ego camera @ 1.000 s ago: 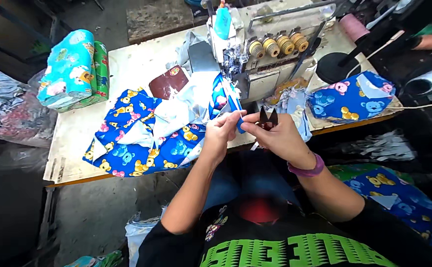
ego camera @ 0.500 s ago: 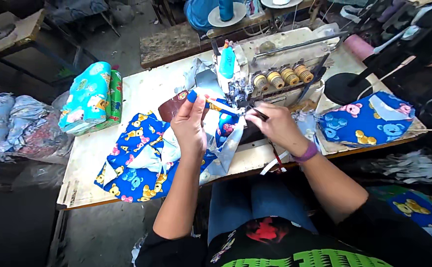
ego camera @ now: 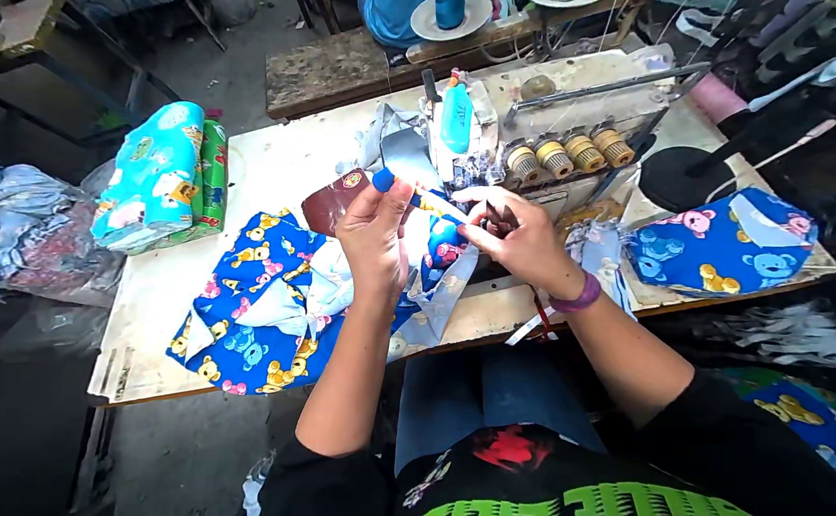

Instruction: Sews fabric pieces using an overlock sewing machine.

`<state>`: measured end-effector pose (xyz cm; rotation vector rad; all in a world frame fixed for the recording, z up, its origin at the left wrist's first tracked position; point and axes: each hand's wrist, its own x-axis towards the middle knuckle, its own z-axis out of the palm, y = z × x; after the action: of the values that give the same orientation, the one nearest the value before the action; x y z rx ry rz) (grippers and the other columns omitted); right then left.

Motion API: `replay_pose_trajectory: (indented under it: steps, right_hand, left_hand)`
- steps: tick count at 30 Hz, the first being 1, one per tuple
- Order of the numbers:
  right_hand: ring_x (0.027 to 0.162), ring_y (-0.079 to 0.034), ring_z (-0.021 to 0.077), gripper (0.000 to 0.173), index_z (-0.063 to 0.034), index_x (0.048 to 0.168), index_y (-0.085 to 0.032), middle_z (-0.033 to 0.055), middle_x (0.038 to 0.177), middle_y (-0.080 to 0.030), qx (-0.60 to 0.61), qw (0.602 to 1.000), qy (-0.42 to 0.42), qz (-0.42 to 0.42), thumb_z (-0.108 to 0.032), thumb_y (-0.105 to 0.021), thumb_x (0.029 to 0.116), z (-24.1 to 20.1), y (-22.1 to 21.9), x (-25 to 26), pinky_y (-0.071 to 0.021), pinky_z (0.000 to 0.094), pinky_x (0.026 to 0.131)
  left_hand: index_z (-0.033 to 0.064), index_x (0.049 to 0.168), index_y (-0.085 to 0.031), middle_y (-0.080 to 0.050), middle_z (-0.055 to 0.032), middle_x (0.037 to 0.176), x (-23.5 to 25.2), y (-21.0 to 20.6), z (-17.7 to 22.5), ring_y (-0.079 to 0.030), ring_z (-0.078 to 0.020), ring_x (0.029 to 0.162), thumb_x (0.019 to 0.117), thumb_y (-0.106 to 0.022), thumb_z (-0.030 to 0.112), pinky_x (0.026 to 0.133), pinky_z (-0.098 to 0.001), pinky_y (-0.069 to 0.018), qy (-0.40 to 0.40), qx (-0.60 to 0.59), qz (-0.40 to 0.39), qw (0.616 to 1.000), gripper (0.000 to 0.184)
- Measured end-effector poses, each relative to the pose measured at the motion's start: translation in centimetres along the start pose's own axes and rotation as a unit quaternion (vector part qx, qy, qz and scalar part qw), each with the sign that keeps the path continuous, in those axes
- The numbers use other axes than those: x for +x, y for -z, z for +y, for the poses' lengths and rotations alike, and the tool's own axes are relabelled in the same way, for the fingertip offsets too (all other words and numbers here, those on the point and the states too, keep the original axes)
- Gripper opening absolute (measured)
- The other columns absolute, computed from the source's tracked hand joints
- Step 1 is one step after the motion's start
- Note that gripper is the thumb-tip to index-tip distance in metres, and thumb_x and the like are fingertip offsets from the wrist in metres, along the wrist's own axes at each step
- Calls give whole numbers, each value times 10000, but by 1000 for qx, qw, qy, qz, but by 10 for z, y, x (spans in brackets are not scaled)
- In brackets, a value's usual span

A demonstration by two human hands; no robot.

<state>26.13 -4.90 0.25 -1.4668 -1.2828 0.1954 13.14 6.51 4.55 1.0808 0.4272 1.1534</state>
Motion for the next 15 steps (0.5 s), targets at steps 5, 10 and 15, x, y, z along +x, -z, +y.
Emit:
replay_pose_trajectory:
  steps: [5, 10, 15]
  right_hand:
    - [494, -473, -8, 171, -69, 1047, -650, -10, 833, -663, 71, 990, -105, -67, -34, -728, 900, -10, 9, 7, -389, 145, 416]
    - [406, -437, -29, 133, -64, 1009, -750, -28, 718, -685, 145, 974, -157, -75, -36, -775, 882, -25, 14, 2, -372, 136, 365]
    - [433, -504, -30, 96, -82, 1001, -755, -72, 684, -674, 197, 963, -172, -68, -83, -756, 905, -75, 30, -21, -449, 134, 399]
  left_hand:
    - [69, 942, -715, -767, -34, 835, -1, -7, 5, -749, -112, 757, 980, -572, -69, 731, -266, -634, 47, -42, -2, 998, 202]
    - [59, 978, -699, -769, -48, 841, -10, -8, 9, -756, -124, 761, 1008, -559, -28, 728, -261, -635, 70, -39, -9, 997, 167]
    - [94, 1143, -756, -752, -53, 1187, -58, 4, 14, -707, -125, 1102, 1060, -537, 364, 951, -286, -562, 149, -77, -176, 970, 357]
